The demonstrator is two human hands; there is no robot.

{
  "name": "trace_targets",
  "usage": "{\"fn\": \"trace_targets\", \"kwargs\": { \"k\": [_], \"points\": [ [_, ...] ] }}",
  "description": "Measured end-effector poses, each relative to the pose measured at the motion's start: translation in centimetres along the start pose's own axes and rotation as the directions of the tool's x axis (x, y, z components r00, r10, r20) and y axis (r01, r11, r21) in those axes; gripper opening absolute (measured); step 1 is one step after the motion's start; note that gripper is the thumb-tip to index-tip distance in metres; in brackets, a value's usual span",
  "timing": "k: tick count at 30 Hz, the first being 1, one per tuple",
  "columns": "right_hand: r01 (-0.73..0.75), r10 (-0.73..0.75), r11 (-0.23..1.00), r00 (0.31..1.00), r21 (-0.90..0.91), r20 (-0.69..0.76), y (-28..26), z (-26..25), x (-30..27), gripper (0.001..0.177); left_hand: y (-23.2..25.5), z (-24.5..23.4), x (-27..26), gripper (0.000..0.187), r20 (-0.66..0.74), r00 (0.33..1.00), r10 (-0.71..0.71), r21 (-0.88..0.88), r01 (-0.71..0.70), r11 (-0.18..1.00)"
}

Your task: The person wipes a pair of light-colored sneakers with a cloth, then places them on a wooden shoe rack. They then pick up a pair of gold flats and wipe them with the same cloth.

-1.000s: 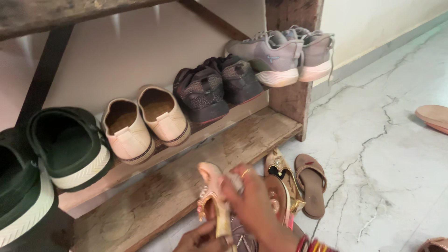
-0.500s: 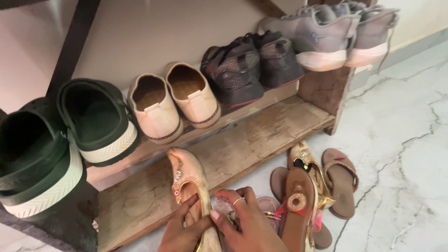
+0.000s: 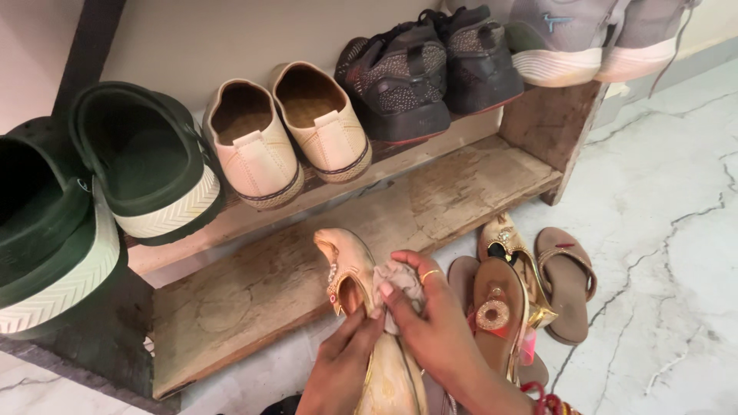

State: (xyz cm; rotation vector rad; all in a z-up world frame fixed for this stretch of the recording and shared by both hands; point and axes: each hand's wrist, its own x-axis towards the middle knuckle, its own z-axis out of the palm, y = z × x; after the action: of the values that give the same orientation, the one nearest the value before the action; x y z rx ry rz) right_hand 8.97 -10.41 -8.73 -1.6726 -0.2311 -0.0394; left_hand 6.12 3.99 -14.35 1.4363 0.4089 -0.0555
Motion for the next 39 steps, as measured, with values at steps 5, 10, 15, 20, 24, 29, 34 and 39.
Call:
{"fn": "trace_targets", "kwargs": {
  "k": [5, 10, 15, 20, 24, 29, 34, 39],
  "points": [
    [0.243, -0.242, 0.967, 0.97, -0.08, 0.02, -1.4, -1.3, -3.0, 0.031, 3.6, -0.6, -1.7, 0.049, -0.126, 0.989, -0.082, -0.362, 0.031, 0.932],
    [0.739, -0.643, 0.619, 0.671, -0.266, 0.37, -1.4, -1.1, -6.4, 0.031, 4.9, -1.9, -1.7, 0.033, -0.276, 0.96, -0.037, -0.671, -0.165, 0.722],
    [0.68, -0.656, 0.713, 0.733, -0.169, 0.18, -3.6, -1.2, -7.4, 0.034, 4.2, -0.4, -2.3, 0.03, -0.191, 0.977, -0.095, -0.767, -0.088, 0.636],
    [0.688, -0.706, 0.668, 0.707, -0.282, 0.052, -7.6, -1.4, -6.5, 0.031, 5.2, 1.3, -4.7, 0.032, -0.132, 0.991, -0.009, -0.809, -0.102, 0.579],
    [0.597, -0.629, 0.663, 0.771, -0.451, 0.096, -9.6, -1.9, -6.1, 0.025, 5.7, 2.9, -6.8, 0.033, -0.217, 0.975, 0.042, -0.698, -0.185, 0.692],
    [0.478, -0.526, 0.688, 0.847, -0.546, 0.078, -10.0, -2.0, -4.1, 0.024, 5.4, 5.5, -7.6, 0.043, -0.249, 0.968, -0.004, -0.655, -0.166, 0.737],
    [0.606, -0.635, 0.648, 0.764, -0.461, 0.112, -9.1, -1.0, -6.5, 0.028, 6.8, 2.3, -7.0, 0.034, -0.313, 0.949, 0.025, -0.684, -0.244, 0.688],
    [0.683, -0.74, 0.561, 0.667, -0.468, 0.085, -8.2, -0.5, -7.9, 0.029, 6.6, 0.6, -6.4, 0.029, -0.326, 0.944, -0.05, -0.731, -0.218, 0.646]
  ]
}}
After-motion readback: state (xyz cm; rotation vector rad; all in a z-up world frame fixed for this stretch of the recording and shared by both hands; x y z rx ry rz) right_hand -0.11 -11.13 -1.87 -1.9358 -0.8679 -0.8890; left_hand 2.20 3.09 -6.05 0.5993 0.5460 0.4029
